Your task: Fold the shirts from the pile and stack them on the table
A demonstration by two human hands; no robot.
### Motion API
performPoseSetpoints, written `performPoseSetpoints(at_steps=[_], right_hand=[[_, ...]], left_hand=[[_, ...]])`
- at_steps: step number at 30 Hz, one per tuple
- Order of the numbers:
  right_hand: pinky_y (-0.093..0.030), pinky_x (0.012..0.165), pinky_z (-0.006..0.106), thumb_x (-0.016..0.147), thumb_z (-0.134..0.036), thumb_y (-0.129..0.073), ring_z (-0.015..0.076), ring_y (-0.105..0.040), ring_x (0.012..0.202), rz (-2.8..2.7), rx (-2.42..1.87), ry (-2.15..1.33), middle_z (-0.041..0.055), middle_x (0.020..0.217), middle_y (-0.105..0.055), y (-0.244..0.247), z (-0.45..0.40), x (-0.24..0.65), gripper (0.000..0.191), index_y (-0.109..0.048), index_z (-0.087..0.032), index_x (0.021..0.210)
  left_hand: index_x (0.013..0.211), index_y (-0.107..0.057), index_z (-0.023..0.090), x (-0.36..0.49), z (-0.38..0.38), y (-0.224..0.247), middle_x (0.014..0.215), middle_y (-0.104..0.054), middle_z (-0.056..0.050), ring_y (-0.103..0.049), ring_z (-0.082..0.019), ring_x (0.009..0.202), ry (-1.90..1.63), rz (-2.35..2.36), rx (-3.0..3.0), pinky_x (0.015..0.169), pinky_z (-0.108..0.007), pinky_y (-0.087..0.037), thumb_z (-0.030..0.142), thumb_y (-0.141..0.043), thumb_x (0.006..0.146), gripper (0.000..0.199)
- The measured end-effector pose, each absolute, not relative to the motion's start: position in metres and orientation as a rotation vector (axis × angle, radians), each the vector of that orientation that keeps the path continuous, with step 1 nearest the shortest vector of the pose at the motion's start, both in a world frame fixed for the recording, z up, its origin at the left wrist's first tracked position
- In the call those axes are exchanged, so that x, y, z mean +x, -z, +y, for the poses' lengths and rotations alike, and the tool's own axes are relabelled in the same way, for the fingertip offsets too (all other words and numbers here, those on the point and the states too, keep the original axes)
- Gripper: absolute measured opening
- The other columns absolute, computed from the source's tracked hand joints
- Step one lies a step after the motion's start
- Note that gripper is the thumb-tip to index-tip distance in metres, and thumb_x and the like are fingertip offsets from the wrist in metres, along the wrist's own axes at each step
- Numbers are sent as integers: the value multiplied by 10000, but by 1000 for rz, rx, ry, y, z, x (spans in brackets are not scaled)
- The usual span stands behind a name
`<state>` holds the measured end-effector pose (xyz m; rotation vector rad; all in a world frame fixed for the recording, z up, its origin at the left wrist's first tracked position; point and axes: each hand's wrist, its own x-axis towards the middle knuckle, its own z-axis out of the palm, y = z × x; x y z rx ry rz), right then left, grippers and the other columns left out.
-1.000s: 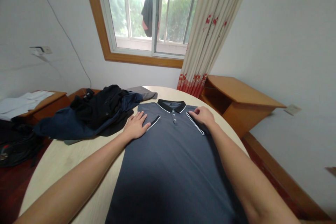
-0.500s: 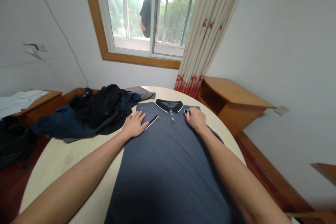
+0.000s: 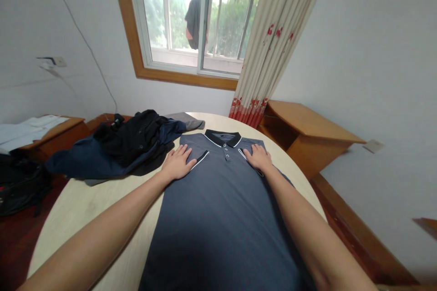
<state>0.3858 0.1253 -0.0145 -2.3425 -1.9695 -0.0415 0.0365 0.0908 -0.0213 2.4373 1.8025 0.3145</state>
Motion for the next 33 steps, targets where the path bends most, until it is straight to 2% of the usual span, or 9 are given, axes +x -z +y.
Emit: performPoseSetpoints(at_steps=[3, 6, 17, 23, 29, 33], right_hand=[[-233, 1166, 578, 976, -653, -222, 326, -218, 1501, -1934, -2378, -54, 135, 1635, -243, 24, 136, 394, 753, -356, -170, 1538], [-188, 1176, 605, 960, -689, -196, 325, -163, 1517, -1933, -2379, -87, 115, 1651, -194, 28, 144, 398, 791, -316, -187, 1560], [-168, 1180, 608, 940, -717, -196, 339, -138, 1520, -1882, -2366, -112, 127, 1652, -180, 28, 167, 405, 844, -298, -164, 1569], [-119, 1165, 652, 964, -664, -208, 369, -165, 1506, -1859, -2352, -30, 164, 1624, -259, 21, 160, 394, 791, -377, -138, 1531], [-81, 1198, 594, 1009, -560, -216, 299, -181, 1512, -2051, -2128, 52, 138, 1616, -289, 8, 108, 337, 689, -371, -131, 1525], [-95, 1210, 550, 1008, -580, -236, 276, -175, 1518, -2228, -1957, -73, 117, 1629, -264, 12, 62, 295, 678, -354, -175, 1539]], left_hand=[[1511, -405, 188, 37, 91, 20, 1636, -248, -113, -193, -266, 1520, -303, 1796, 2435, 1210, -470, -182, 595, -300, 968, 687], [1528, -377, 178, 36, 94, 19, 1643, -222, -113, -167, -264, 1526, -277, 1787, 2425, 1214, -470, -172, 592, -302, 968, 700], [1564, -302, 195, 37, 131, 15, 1661, -149, -95, -120, -265, 1534, -160, 1776, 2399, 1215, -516, -153, 618, -257, 965, 735], [1573, -279, 204, 38, 143, 13, 1664, -122, -96, -102, -279, 1536, -100, 1784, 2411, 1208, -541, -145, 619, -235, 968, 735], [1545, -340, 134, 63, 99, 3, 1632, -260, -120, -193, -280, 1518, -226, 1767, 2613, 1220, -468, -147, 415, -250, 1007, 614], [1534, -368, 157, 82, 49, 11, 1626, -282, -101, -216, -267, 1513, -248, 1459, 2701, 1219, -475, -172, 509, -249, 1006, 646]])
